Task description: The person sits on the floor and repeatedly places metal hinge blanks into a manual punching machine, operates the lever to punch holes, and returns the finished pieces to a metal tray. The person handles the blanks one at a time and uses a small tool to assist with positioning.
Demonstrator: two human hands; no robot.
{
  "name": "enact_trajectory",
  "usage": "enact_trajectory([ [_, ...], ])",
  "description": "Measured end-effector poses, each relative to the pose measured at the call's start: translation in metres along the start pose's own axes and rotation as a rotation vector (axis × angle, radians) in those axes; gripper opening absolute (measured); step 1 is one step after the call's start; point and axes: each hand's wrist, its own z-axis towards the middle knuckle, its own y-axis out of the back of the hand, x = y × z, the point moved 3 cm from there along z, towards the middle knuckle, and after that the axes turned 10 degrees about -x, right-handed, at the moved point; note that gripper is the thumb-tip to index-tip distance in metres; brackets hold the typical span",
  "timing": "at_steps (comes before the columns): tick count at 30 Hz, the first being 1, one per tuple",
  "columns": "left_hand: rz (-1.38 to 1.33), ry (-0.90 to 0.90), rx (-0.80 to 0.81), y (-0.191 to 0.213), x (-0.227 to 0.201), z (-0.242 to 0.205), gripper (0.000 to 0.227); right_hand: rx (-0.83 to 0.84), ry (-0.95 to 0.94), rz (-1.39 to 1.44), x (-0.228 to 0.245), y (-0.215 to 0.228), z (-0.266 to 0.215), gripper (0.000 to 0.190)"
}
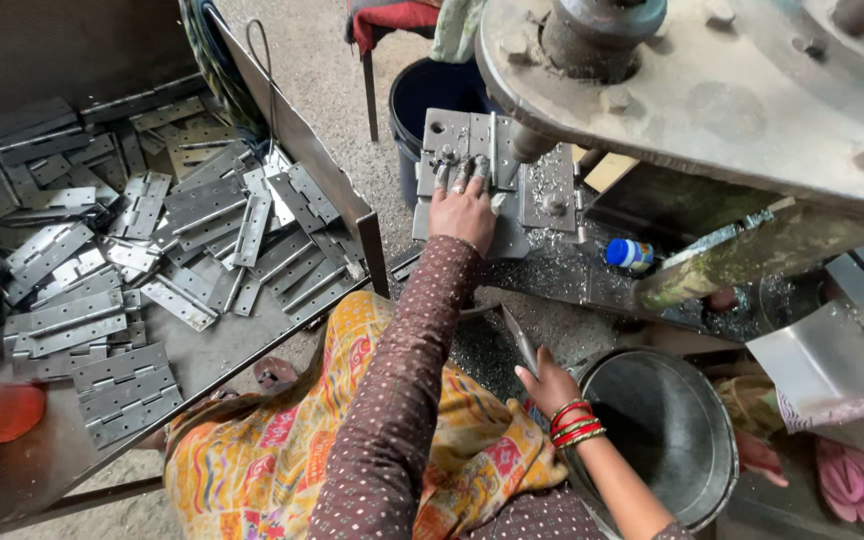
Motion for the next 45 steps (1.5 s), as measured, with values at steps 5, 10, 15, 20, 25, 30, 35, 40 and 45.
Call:
enact_trajectory([
  [5,0.023,-0.085,-0.059,0.018,-0.010,-0.043,0.033,0.131,-0.080,-0.034,0.008,0.040,0.014,0.053],
  [10,0.074,-0.125,-0.074,0.030,-0.034,-0.082,0.033,0.117,-0.010,-0.071,0.036,0.071,0.015,0.056],
  [15,0.094,-0.226,-0.514,0.025,-0.024,-0.101,0.031,0.109,-0.074,-0.134,0.041,0.067,0.010,0.056],
  [20,-0.004,-0.415,-0.651,0.029,-0.040,-0.123,0.017,0.063,0.001,-0.098,0.037,0.066,0.017,0.055],
  [25,-0.361,-0.216,-0.653,0.064,-0.051,-0.132,0.014,0.111,-0.042,-0.122,0.040,0.063,0.016,0.055],
  [30,-0.302,0.048,-0.618,0.091,-0.016,-0.086,0.026,0.165,-0.047,-0.126,0.046,0.074,0.014,0.056],
  [35,-0.060,-0.034,-0.873,0.093,-0.010,-0.074,0.014,0.134,-0.027,-0.168,0.045,0.070,0.016,0.057],
  [40,0.195,-0.075,-0.601,0.040,-0.022,-0.045,0.022,0.099,0.001,-0.115,0.041,0.068,0.013,0.060],
  [45,-0.055,0.034,-0.361,0.011,0.006,-0.054,0.048,0.067,0.031,-0.168,0.044,0.069,0.013,0.061],
])
